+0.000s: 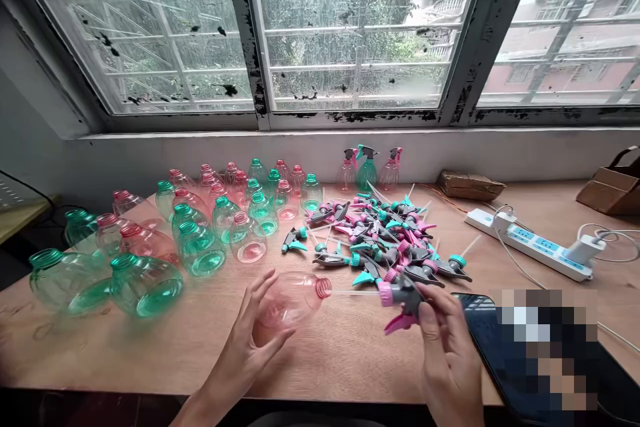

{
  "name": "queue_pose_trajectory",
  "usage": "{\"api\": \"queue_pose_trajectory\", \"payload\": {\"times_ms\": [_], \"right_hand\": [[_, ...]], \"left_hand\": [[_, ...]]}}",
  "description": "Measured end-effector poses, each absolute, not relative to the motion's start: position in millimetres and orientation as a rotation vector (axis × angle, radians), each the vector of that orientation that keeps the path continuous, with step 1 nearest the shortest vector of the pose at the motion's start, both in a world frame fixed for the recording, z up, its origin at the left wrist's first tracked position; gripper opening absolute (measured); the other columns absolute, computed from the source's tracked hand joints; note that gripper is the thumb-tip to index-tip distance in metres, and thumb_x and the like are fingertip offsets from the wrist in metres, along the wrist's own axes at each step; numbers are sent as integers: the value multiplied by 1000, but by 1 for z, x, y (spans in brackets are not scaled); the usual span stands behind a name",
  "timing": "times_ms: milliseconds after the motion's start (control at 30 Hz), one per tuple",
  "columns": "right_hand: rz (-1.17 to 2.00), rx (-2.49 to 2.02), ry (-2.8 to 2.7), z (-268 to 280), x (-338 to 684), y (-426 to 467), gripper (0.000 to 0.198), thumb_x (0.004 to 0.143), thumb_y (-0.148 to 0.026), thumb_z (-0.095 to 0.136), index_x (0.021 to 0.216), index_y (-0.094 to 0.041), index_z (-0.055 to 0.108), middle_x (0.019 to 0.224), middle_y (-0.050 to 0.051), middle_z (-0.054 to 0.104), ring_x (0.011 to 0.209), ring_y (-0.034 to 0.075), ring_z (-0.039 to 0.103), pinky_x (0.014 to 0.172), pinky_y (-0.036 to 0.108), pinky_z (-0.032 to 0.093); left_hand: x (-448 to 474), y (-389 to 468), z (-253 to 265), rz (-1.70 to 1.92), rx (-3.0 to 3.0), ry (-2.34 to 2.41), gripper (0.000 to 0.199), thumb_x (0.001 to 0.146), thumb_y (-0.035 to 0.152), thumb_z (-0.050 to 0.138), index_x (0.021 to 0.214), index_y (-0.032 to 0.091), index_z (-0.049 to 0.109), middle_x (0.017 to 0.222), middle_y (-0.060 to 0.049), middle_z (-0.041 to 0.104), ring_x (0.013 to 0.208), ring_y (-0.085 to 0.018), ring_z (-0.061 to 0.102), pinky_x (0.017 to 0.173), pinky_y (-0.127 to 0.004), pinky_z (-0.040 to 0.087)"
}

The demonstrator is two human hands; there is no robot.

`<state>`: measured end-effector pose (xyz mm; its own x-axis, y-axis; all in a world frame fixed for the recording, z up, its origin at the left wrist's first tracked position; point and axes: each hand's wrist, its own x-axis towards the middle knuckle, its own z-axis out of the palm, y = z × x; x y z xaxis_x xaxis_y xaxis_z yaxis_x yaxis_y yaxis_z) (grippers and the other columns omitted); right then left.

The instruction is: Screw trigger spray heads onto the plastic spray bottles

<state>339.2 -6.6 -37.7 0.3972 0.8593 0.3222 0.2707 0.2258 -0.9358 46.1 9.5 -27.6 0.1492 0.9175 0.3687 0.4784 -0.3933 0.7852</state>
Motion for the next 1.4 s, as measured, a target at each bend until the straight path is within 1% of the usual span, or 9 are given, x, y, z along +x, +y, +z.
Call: {"api": "queue_pose_trajectory", "payload": {"times_ms": [167, 333, 500, 633, 733, 800, 1033, 1167, 1400], "right_hand": [[931, -1193, -1001, -39, 302, 0, 41, 87, -53, 66, 121, -35, 56, 125, 6, 62, 123, 38, 57, 110, 59, 38], [1188, -1113, -1018, -55, 297, 9, 48, 71, -48, 85, 111, -29, 69, 116, 5, 73, 118, 34, 61, 100, 42, 50], [1334, -1063, -1126, -51, 299, 6, 28, 83, -45, 77, 102, -25, 72, 82, 0, 75, 78, 22, 68, 67, 30, 56], [1422, -992, -1123, -45, 296, 4, 27, 92, -48, 66, 101, -22, 62, 68, 0, 74, 59, 19, 67, 48, 25, 47], [1441, -963, -1139, -43, 295, 5, 27, 94, -46, 64, 103, -22, 57, 70, 0, 75, 58, 19, 71, 47, 24, 47], [1462, -951, -1147, -43, 295, 6, 27, 94, -45, 65, 107, -22, 56, 68, 0, 75, 56, 18, 71, 45, 22, 48], [1499, -927, -1066, -46, 297, 10, 36, 86, -37, 78, 112, -20, 61, 65, -3, 72, 48, 13, 67, 40, 18, 51], [1515, -969, -1039, -48, 297, 9, 46, 72, -31, 90, 109, -19, 64, 64, -5, 72, 49, 14, 70, 40, 19, 55], [1527, -1022, -1067, -45, 296, 6, 42, 77, -39, 86, 103, -17, 61, 65, -1, 77, 51, 14, 70, 45, 22, 59]], "left_hand": [[46, 8, -26, 1134, 1973, 1315, 66, 93, 16, 62, 148, 40, 35, 159, -7, 27, 150, -30, 26, 122, -56, 26], [47, 3, -29, 1142, 1935, 1318, 72, 92, 15, 61, 151, 41, 30, 162, -6, 25, 152, -32, 24, 123, -58, 25], [48, 2, -33, 1154, 1832, 1274, 97, 88, 16, 70, 158, 37, 6, 165, -12, 26, 148, -32, 36, 120, -54, 34], [44, 6, -30, 1149, 1748, 1254, 90, 83, 29, 78, 156, 32, 26, 165, -11, 28, 152, -34, 28, 124, -54, 25], [42, 8, -29, 1193, 1642, 1250, 61, 92, 37, 68, 148, 31, 45, 166, -6, 26, 154, -33, 21, 125, -52, 23], [41, 10, -30, 1188, 1608, 1227, 56, 95, 38, 63, 148, 32, 45, 166, -4, 26, 154, -31, 22, 124, -50, 27], [39, 10, -38, 1160, 1467, 1091, 72, 91, 36, 69, 152, 38, 31, 160, -7, 40, 148, -30, 37, 122, -52, 31], [34, 11, -45, 1174, 1427, 1045, 87, 83, 35, 80, 152, 37, 28, 163, -6, 35, 152, -30, 28, 124, -49, 26], [34, 12, -39, 1054, 1580, 1110, 85, 82, 35, 80, 154, 33, 34, 169, -5, 20, 154, -33, 18, 127, -50, 16]]}}
